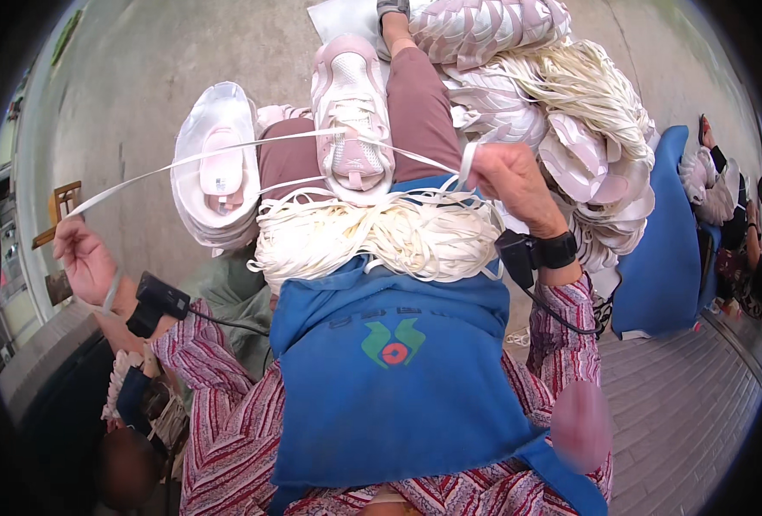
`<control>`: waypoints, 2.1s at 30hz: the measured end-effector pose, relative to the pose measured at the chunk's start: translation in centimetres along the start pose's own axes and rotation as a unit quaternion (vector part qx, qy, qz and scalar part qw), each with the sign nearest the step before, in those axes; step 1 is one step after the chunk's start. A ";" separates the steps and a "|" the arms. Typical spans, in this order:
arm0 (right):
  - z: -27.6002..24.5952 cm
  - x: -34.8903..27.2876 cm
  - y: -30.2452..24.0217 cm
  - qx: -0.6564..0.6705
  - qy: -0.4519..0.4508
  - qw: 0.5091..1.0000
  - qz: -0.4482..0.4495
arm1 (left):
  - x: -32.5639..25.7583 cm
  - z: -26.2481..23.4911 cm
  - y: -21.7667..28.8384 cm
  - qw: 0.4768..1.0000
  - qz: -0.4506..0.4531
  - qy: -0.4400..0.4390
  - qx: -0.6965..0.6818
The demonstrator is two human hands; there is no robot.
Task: The recorder is lacing and organizing white sneakers in a factory or assembly setting.
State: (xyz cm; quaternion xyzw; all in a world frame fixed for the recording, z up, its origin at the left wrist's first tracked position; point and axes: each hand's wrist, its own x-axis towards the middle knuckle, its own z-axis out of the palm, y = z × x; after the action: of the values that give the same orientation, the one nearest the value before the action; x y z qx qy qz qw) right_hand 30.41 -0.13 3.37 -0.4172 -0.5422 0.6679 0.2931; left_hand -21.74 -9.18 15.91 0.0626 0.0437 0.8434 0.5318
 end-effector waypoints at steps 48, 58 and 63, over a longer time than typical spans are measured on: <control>7.1 8.4 3.6 -0.292 0.151 0.943 -0.060 | 2.4 -13.2 -23.2 0.567 -0.348 -0.033 0.746; 8.1 7.6 3.5 -0.312 0.177 0.927 -0.108 | -1.7 -12.5 -25.4 0.371 -0.019 -0.284 0.884; 8.3 7.5 3.7 -0.307 0.167 0.930 -0.115 | -2.3 -11.6 -26.2 0.282 0.005 -0.303 0.910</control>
State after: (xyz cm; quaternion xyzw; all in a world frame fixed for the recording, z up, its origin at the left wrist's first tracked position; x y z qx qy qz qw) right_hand 19.74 1.33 -1.46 -0.5271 -0.7081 0.3511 0.3121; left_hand 0.85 -0.01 0.59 0.7573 0.6189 0.1816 0.1022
